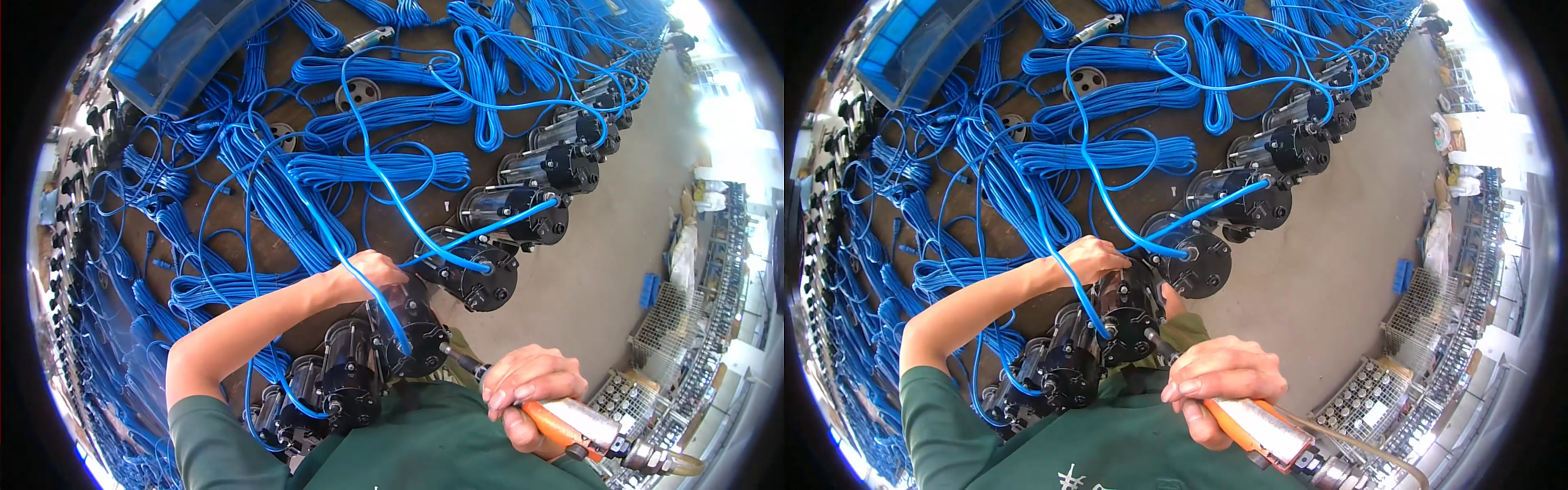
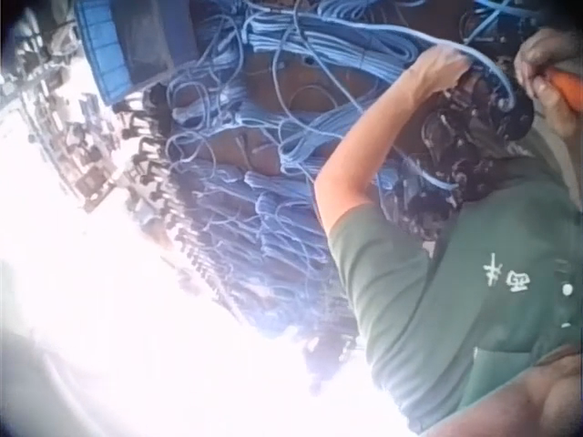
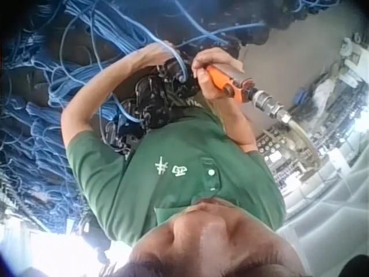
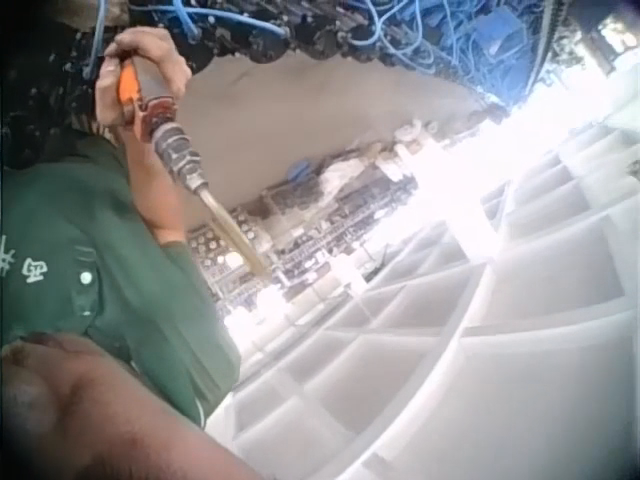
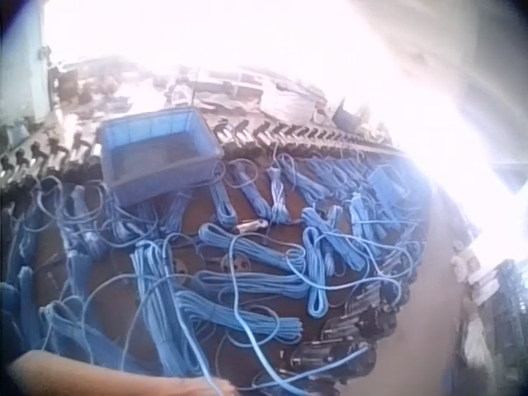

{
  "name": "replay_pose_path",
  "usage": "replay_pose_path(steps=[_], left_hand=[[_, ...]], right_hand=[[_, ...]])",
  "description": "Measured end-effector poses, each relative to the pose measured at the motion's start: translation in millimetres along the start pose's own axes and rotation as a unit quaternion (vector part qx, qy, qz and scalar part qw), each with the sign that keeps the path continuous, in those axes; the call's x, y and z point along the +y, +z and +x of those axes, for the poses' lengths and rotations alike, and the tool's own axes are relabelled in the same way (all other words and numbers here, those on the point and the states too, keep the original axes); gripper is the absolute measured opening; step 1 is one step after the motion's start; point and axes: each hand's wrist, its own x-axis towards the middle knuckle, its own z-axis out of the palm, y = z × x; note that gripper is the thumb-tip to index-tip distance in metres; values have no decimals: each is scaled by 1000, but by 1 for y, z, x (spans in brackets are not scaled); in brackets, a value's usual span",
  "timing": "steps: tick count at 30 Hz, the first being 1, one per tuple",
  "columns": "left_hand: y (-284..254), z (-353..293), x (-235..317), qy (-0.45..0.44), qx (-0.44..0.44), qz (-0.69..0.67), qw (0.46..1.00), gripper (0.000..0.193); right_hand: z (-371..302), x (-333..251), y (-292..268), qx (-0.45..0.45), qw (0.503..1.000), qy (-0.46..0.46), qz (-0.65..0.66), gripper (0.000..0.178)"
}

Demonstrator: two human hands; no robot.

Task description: The person secures components onto a long line of water pumps using a pneumatic screwdriver, handling one pump at a time and moving down the row.

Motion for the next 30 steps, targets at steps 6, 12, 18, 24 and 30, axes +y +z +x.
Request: replay_pose_path(steps=[6,12,18,24,30], left_hand=[[11,1,-8,52,15,35,998,19],[20,-3,-15,89,35,65,993,22],[19,-6,-12,55,6,107,993,26],[31,-66,13,-155,124,-53,979,33],[55,-87,16,-43,226,0,973,16]], right_hand=[[7,18,16,30,999,31,-22,34],[6,59,21,-42,990,69,-111,27],[-1,76,21,-67,987,86,-119,26],[-4,82,22,-44,994,55,-85,24],[-4,75,33,23,993,95,-74,32]])
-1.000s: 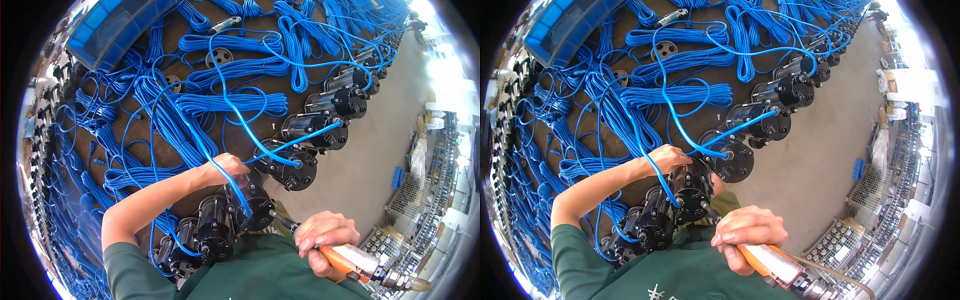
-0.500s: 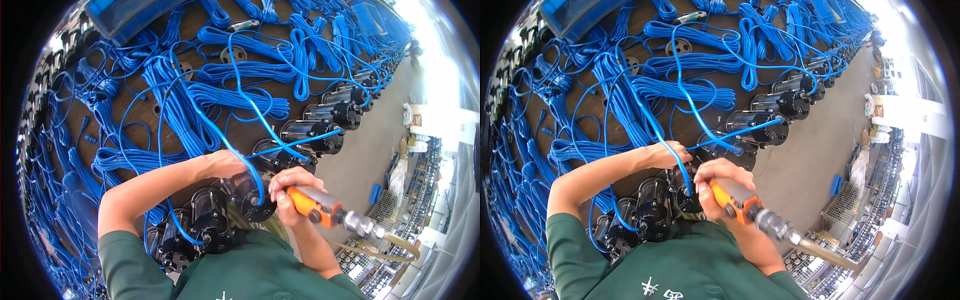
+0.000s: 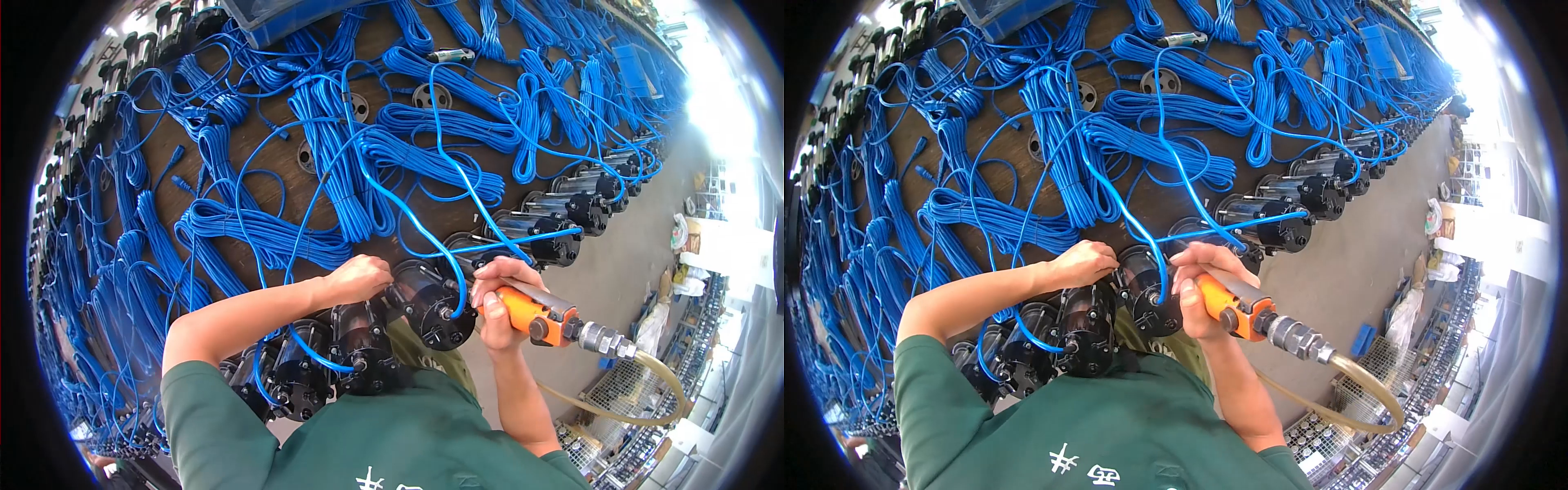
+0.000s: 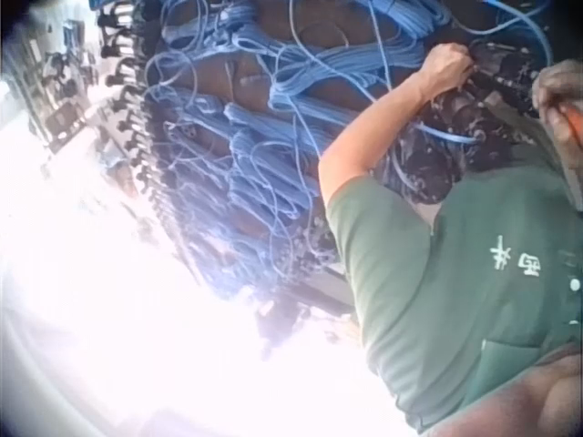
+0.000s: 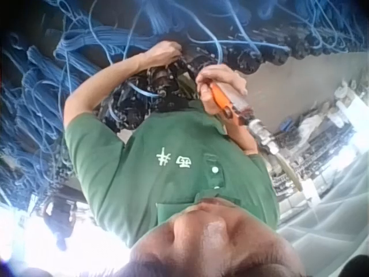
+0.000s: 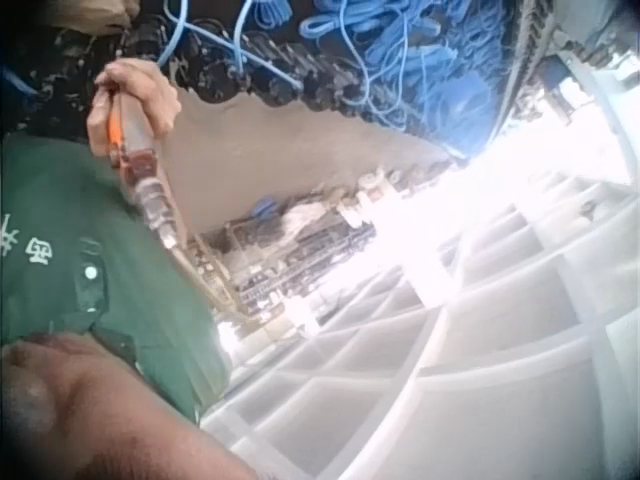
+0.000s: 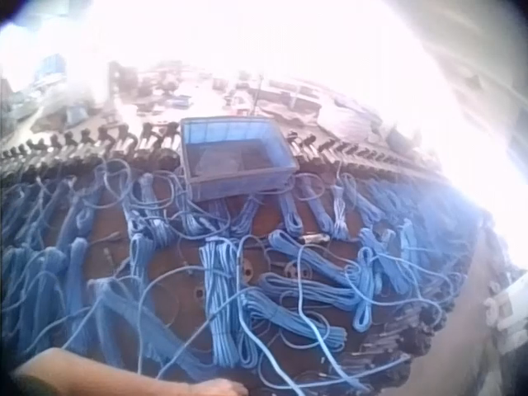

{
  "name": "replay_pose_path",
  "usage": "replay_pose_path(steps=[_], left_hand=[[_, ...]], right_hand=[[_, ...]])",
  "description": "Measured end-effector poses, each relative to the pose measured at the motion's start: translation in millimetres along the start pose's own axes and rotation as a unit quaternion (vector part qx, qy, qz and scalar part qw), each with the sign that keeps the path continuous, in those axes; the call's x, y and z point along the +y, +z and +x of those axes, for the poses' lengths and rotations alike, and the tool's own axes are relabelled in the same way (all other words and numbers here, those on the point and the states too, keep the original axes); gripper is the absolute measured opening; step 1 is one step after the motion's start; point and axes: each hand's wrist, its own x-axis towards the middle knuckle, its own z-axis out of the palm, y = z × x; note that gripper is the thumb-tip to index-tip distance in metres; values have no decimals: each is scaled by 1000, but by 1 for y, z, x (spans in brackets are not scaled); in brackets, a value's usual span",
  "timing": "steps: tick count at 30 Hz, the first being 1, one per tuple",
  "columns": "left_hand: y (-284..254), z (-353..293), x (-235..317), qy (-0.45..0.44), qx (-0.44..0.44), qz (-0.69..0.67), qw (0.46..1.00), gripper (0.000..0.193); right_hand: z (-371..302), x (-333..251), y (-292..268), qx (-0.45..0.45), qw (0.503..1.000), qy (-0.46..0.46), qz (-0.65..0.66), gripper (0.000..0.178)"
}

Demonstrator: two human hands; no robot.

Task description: The person secures components onto a long line of water pumps using a pneumatic screwdriver, handling one pump at a time and moving down the row.

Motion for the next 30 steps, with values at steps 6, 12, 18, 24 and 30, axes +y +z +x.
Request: replay_pose_path(steps=[6,12,18,24,30], left_hand=[[12,-3,-14,22,-21,32,999,18],[18,-5,-13,-6,-32,43,999,15],[24,-10,-17,35,2,53,998,11],[-7,-4,0,3,-64,110,992,13],[-130,5,120,-331,22,146,932,20]], right_hand=[[-2,-87,9,-45,997,-46,44,37],[-15,-62,33,-137,989,-42,18,34],[-9,-25,48,-234,964,-119,-38,19],[-8,-17,39,-301,947,-80,-79,24],[-9,-16,40,-316,948,-32,33,39]])
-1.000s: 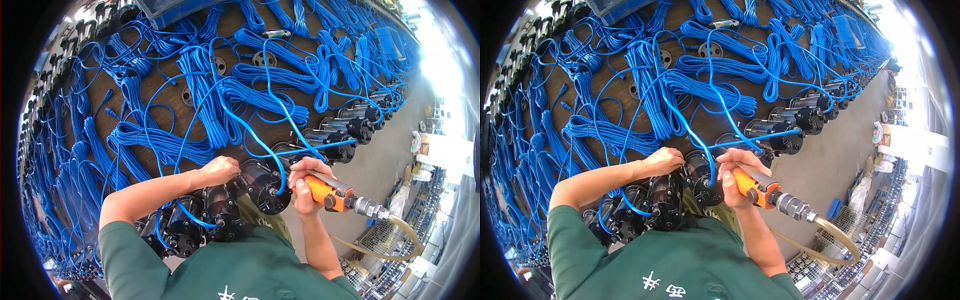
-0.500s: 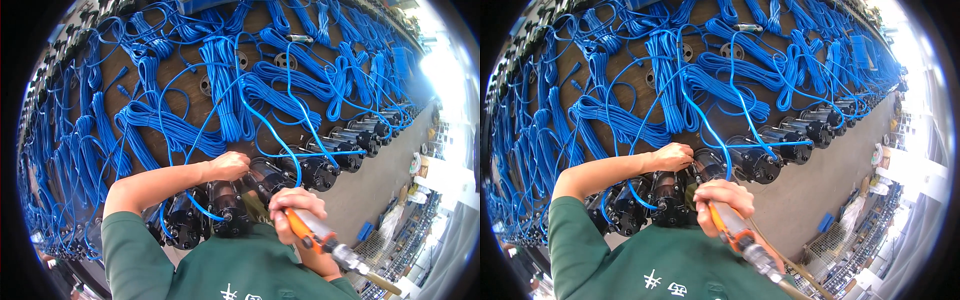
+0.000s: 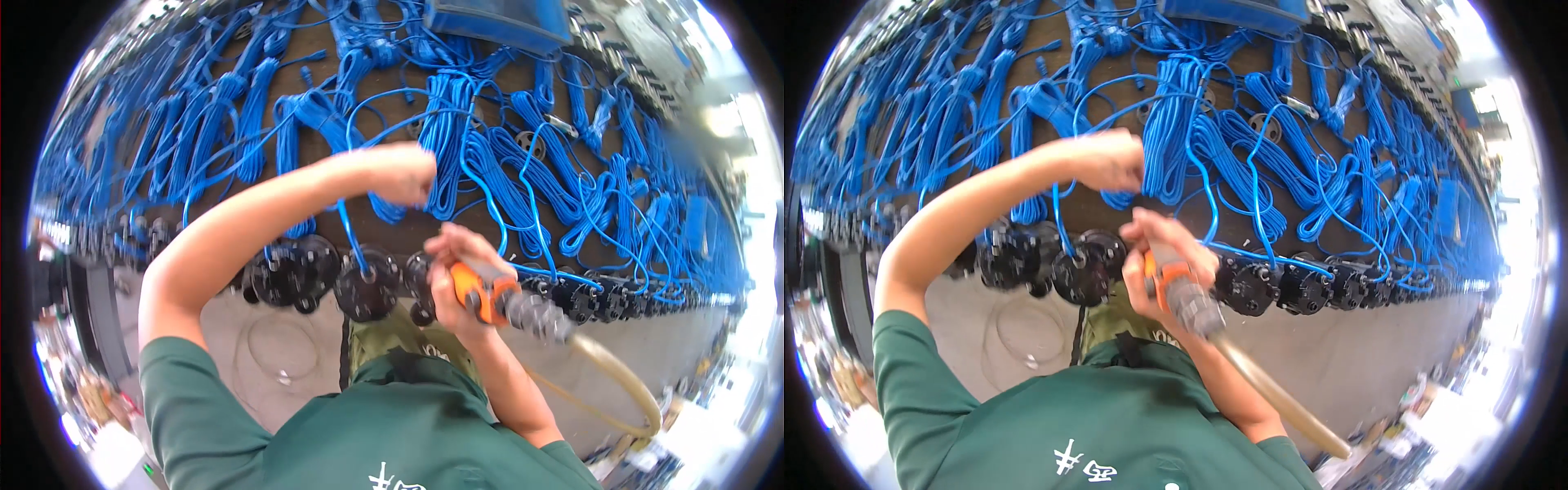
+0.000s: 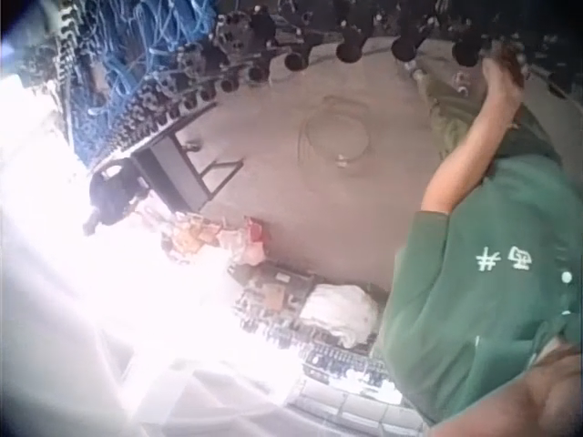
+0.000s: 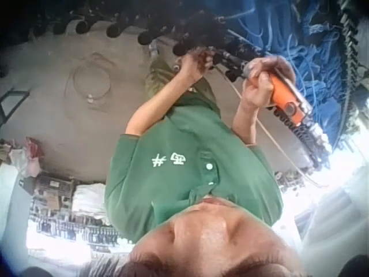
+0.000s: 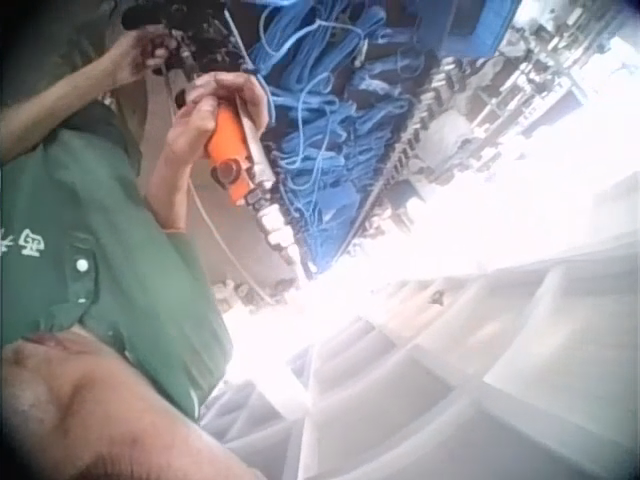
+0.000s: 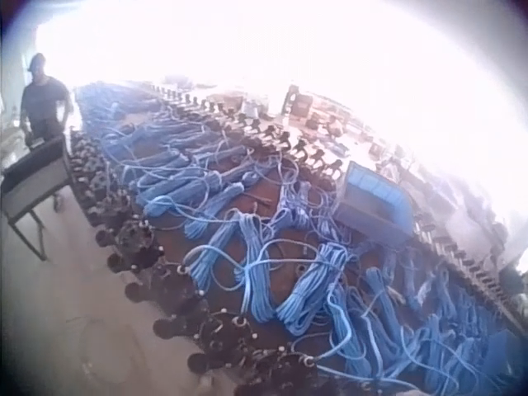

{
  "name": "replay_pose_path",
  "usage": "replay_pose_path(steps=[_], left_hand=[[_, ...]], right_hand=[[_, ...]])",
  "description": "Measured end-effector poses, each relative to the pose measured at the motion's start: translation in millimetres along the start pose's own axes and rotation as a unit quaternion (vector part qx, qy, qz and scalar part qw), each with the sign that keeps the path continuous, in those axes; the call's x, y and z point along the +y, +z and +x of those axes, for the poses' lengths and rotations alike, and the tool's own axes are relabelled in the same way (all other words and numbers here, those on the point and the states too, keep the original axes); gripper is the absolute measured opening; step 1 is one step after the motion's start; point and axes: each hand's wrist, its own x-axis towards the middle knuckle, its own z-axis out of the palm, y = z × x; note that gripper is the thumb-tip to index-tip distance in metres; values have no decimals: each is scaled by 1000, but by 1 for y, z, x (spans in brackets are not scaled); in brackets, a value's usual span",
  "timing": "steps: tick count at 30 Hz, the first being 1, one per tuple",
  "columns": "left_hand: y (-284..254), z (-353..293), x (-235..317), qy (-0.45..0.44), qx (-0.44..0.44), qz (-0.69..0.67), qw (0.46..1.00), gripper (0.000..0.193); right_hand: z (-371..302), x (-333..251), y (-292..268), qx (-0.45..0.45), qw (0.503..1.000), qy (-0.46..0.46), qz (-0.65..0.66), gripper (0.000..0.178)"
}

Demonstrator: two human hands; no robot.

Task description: The person secures components onto a long line of water pumps using a pneumatic screwdriver, handling one pump at a time and moving down the row.

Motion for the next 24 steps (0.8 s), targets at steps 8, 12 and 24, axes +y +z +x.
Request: replay_pose_path(steps=[8,12,24], left_hand=[[178,-89,225,-49,717,-413,559,8],[285,-8,236,-143,366,-910,129,18],[338,70,203,6,429,-900,-75,16]], right_hand=[[-58,-79,-104,-38,975,-113,190,44],[-67,-66,-115,-13,984,-98,150,45],[-80,-26,-101,-34,996,-56,65,49]])
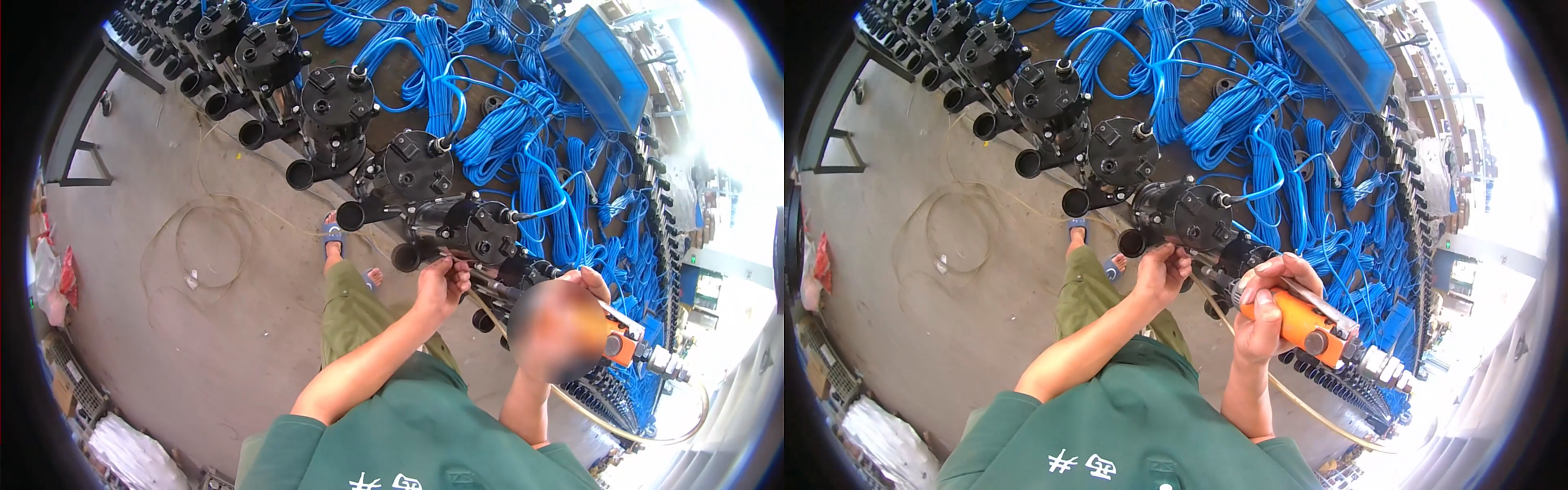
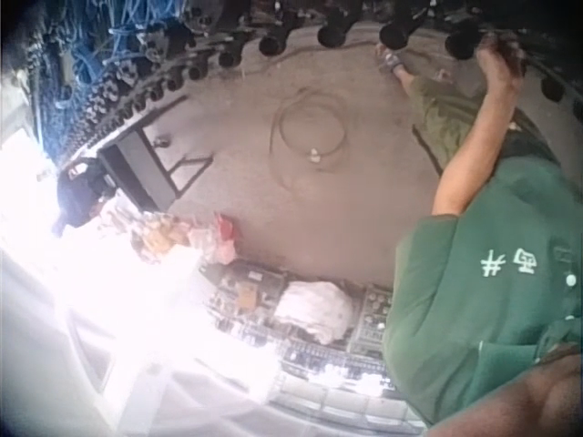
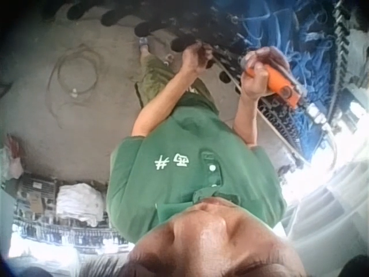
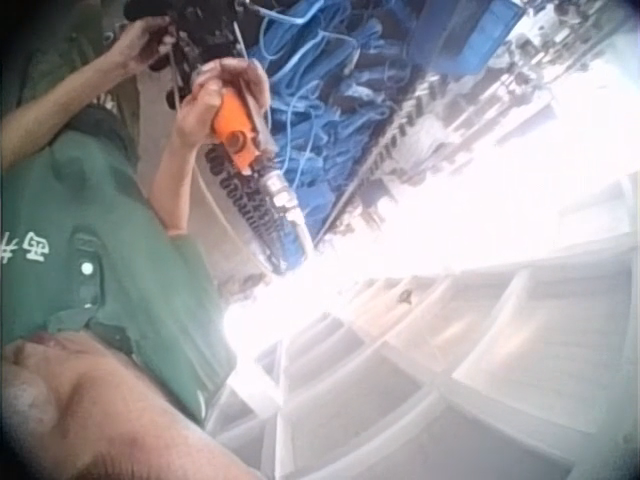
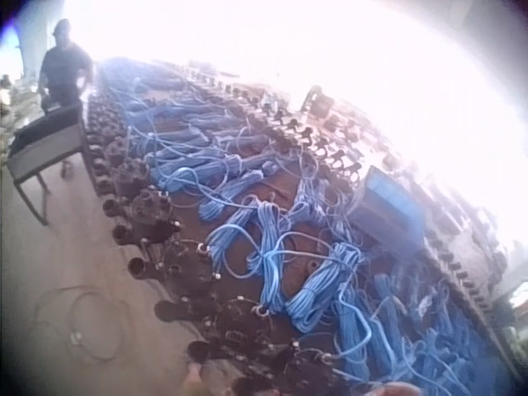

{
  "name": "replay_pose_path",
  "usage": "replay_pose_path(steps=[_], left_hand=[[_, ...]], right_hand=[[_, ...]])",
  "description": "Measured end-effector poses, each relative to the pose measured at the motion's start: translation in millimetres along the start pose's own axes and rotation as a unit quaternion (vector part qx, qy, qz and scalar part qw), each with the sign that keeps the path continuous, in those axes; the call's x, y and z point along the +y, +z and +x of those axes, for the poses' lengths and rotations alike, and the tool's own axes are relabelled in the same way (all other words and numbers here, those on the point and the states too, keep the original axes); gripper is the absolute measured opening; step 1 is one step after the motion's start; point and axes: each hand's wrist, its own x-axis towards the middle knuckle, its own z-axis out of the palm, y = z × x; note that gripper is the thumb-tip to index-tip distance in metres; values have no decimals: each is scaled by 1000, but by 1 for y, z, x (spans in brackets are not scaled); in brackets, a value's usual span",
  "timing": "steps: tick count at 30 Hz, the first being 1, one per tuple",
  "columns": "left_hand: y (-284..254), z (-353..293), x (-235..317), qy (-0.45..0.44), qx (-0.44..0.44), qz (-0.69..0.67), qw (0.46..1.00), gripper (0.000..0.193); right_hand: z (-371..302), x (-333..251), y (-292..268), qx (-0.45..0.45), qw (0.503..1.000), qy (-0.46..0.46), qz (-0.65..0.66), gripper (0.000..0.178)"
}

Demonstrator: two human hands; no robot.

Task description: The person secures components onto a long line of water pumps using a pneumatic screwdriver, handling one pump at a time and moving down the row.

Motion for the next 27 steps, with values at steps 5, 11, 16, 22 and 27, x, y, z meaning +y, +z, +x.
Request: replay_pose_path(steps=[5,11,16,22,27], left_hand=[[-2,2,3,18,-23,24,999,18],[-12,7,3,10,-66,-3,998,18],[-12,9,-1,35,-20,20,999,18],[0,-13,12,59,16,168,984,19],[10,-48,36,394,24,655,645,39]], right_hand=[[2,1,0,-12,1000,5,16,49],[5,6,-1,-9,999,-13,-29,48],[4,20,-2,-30,1000,-5,6,35],[5,31,-4,-130,986,75,72,24],[12,33,4,-173,985,-2,18,28]])
